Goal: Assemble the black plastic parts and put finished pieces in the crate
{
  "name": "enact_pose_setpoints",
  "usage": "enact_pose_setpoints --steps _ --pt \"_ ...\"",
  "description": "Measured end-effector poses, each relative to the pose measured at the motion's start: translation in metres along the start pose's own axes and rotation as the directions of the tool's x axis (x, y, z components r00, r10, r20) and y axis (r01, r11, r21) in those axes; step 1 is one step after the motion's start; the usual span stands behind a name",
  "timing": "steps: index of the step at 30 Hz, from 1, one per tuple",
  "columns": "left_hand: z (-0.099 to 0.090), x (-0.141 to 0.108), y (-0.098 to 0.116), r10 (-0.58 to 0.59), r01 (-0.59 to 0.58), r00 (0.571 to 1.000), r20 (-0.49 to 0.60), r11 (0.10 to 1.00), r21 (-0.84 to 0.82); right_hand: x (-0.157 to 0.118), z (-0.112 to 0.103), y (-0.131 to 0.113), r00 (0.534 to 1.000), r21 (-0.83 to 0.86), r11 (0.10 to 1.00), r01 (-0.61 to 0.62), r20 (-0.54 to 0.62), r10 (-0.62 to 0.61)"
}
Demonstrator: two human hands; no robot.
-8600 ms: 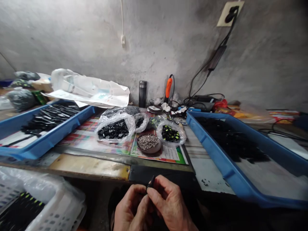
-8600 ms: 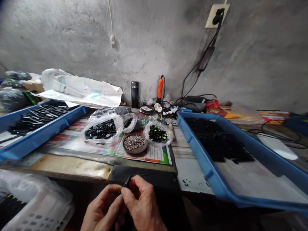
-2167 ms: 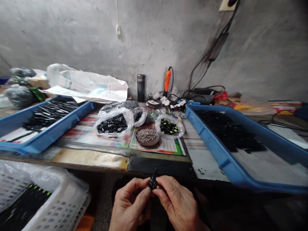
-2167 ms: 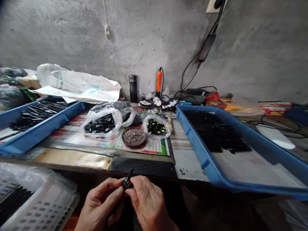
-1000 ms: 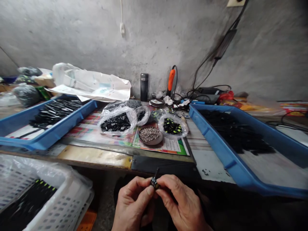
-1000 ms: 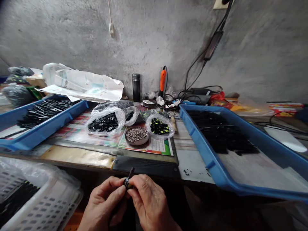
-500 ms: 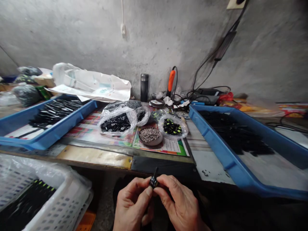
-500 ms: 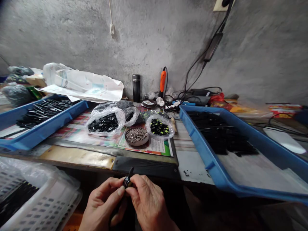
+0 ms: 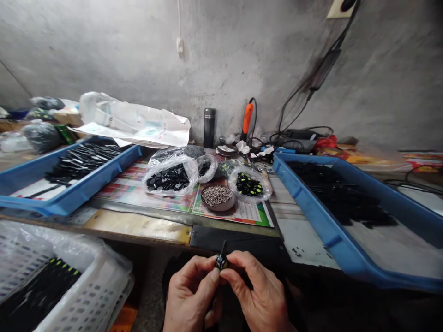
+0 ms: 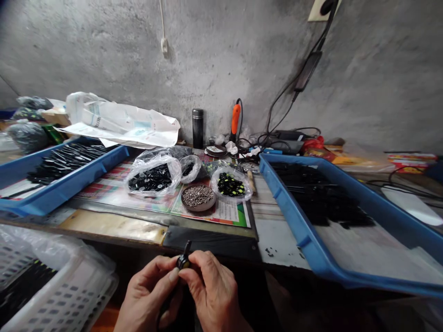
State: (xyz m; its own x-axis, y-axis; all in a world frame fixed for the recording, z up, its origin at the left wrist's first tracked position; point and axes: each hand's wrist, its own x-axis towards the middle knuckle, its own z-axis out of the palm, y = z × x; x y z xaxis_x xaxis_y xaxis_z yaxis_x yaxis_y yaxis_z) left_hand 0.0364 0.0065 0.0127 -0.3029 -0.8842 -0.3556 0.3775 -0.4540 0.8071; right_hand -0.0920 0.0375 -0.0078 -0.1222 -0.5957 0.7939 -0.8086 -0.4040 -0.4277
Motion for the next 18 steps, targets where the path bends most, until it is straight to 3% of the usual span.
enact_pose_setpoints --steps 5,9,11,13,16,18 --pt "-0.0025 0.0018 -0.0027 0.018 -0.017 0.999 0.029 0.999 -0.033 0.0054 -0.0038 -0.002 0.986 0.265 0.952 -0.151 0.106 0.126" --pt "-0.0057 0.0051 -0.0068 0.045 -0.041 0.994 0.1 0.998 -0.043 0.0077 -0.0029 -0.0007 0.918 0.524 0.756 -0.393 0.274 0.287" --pt "-0.0061 0.0062 -0.0073 0.042 -0.037 0.993 0.114 0.998 -0.045 0.0086 -0.0017 0.0 0.903 0.567 0.703 -0.429 0.288 0.319" --pt "-0.0056 0.0067 -0.0066 0.036 -0.031 0.993 0.108 0.998 -0.046 0.0092 -0.0011 0.0001 0.933 0.507 0.783 -0.36 0.218 0.288" --pt "-0.0043 0.0065 -0.0051 0.031 -0.027 0.996 0.088 0.999 -0.046 0.0079 -0.0017 0.0005 0.987 0.296 0.945 -0.142 0.112 0.113" --pt "-0.0038 0.0061 -0.0049 0.027 -0.023 0.997 0.074 0.998 -0.052 0.0054 -0.0026 0.0017 0.996 0.205 0.978 -0.026 0.094 0.007"
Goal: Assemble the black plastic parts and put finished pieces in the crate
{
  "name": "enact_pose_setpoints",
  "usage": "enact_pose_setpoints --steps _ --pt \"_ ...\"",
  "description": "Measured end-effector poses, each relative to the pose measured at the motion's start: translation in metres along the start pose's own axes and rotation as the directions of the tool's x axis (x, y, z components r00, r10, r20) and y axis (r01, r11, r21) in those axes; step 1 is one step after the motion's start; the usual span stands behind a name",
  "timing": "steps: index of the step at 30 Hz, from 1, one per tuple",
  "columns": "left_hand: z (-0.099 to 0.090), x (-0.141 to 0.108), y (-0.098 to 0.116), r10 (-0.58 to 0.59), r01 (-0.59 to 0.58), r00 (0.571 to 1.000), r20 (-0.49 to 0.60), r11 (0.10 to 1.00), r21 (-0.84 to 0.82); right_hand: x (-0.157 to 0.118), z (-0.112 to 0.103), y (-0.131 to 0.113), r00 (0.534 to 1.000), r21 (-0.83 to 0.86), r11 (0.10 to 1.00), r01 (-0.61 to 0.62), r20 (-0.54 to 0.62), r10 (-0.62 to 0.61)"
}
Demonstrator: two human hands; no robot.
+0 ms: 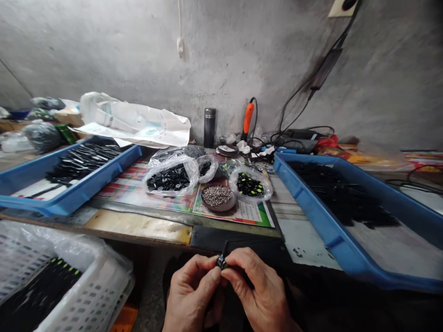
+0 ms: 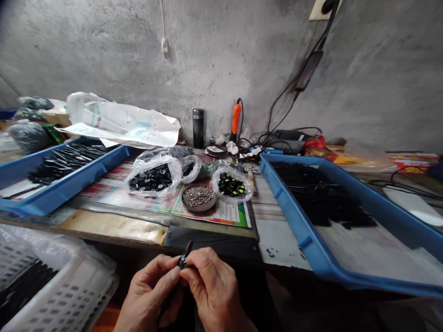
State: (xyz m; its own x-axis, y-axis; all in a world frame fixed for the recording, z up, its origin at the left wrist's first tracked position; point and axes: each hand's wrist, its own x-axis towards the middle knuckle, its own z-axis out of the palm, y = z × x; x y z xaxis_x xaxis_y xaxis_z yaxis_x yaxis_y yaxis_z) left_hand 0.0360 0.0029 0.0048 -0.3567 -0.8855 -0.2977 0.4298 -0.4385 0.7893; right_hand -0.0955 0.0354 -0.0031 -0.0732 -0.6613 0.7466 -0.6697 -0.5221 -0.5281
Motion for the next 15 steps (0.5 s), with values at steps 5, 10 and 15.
enact_pose_setpoints --steps 5,10,15 --pt "-0.0008 -0.0013 -0.001 0.0 0.001 1.0 -0.017 0.999 0.039 -0.0042 -0.0029 0.0022 0.995 -0.095 0.992 0.087 0.046 -0.083" --pt "-0.0004 -0.0031 0.0001 -0.005 0.008 0.999 -0.045 0.998 0.061 -0.0003 -0.0048 0.0012 0.992 -0.191 0.974 0.118 0.059 -0.108" --pt "-0.0014 -0.0033 -0.0011 0.014 -0.011 0.999 -0.053 0.998 0.064 0.002 -0.0034 0.0024 0.995 -0.202 0.974 0.102 0.043 -0.095"
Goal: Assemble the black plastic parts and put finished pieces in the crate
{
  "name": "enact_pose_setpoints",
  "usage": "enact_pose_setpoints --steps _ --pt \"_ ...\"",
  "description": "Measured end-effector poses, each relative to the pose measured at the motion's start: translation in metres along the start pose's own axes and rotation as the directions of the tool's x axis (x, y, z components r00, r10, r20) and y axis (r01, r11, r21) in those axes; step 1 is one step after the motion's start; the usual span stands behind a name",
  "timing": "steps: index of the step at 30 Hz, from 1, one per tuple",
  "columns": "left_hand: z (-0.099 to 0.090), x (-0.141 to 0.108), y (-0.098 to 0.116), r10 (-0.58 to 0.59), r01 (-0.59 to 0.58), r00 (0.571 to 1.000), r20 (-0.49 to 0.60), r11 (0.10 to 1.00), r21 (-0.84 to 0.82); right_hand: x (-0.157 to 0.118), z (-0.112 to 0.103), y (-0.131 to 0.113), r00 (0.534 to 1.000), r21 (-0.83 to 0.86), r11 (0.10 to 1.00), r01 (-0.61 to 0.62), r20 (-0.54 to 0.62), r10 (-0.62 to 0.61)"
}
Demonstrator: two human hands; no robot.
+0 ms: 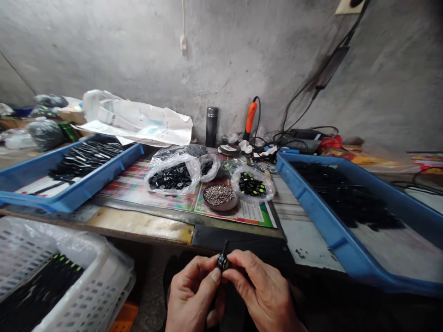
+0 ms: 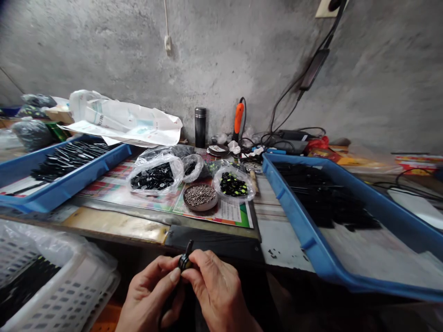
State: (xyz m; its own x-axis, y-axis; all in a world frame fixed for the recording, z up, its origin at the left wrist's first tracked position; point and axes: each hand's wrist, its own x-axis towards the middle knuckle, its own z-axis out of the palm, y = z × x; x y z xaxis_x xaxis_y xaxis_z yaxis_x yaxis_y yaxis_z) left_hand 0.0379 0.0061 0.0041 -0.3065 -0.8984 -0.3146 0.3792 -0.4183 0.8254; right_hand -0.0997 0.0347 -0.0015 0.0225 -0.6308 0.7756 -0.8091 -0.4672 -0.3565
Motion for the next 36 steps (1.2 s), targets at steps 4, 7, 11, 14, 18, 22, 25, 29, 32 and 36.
enact_pose_setpoints --steps 4,7,11,14,18,22,25,29,32,36 --pt "-0.001 0.0 -0.001 0.016 -0.016 0.999 0.028 1.0 0.004 0.001 0.003 0.002 1.0 -0.05 0.999 0.017 -0.015 -0.018" --pt "-0.001 0.0 0.001 -0.002 0.002 1.0 0.003 1.0 0.006 0.001 0.007 0.001 0.998 -0.095 0.995 0.033 -0.043 -0.037" --pt "-0.001 -0.001 0.003 0.001 -0.001 0.999 0.033 1.0 -0.021 0.0 0.01 -0.003 0.995 -0.132 0.991 0.011 -0.101 -0.024" --pt "-0.001 -0.001 0.002 -0.001 0.002 0.998 0.058 1.0 -0.023 -0.001 0.011 -0.006 0.989 -0.094 0.995 -0.021 -0.147 0.007" --pt "-0.001 -0.001 0.001 -0.004 0.006 0.999 0.048 0.999 -0.033 0.001 0.01 -0.008 0.996 0.006 1.0 0.007 -0.086 -0.007" --pt "-0.001 -0.002 0.002 -0.021 0.022 1.0 0.022 0.999 -0.045 0.0 0.008 -0.009 0.997 0.025 1.0 0.005 -0.071 -0.003" --pt "-0.001 -0.003 0.004 0.0 0.001 1.0 0.022 0.999 -0.054 -0.004 0.006 -0.008 0.998 -0.016 1.0 0.022 -0.051 -0.022" --pt "-0.001 -0.003 0.003 0.013 -0.013 1.0 0.012 0.999 -0.039 -0.009 0.002 -0.003 0.999 -0.052 0.999 0.016 0.043 -0.014" --pt "-0.003 -0.002 0.001 0.021 -0.02 0.999 0.029 0.999 -0.029 -0.008 0.0 -0.002 0.999 -0.05 0.999 -0.006 0.053 0.009" --pt "-0.005 -0.001 -0.001 0.051 -0.049 0.997 0.059 0.998 -0.035 -0.002 0.001 -0.004 1.0 -0.021 1.0 -0.012 0.021 0.013"
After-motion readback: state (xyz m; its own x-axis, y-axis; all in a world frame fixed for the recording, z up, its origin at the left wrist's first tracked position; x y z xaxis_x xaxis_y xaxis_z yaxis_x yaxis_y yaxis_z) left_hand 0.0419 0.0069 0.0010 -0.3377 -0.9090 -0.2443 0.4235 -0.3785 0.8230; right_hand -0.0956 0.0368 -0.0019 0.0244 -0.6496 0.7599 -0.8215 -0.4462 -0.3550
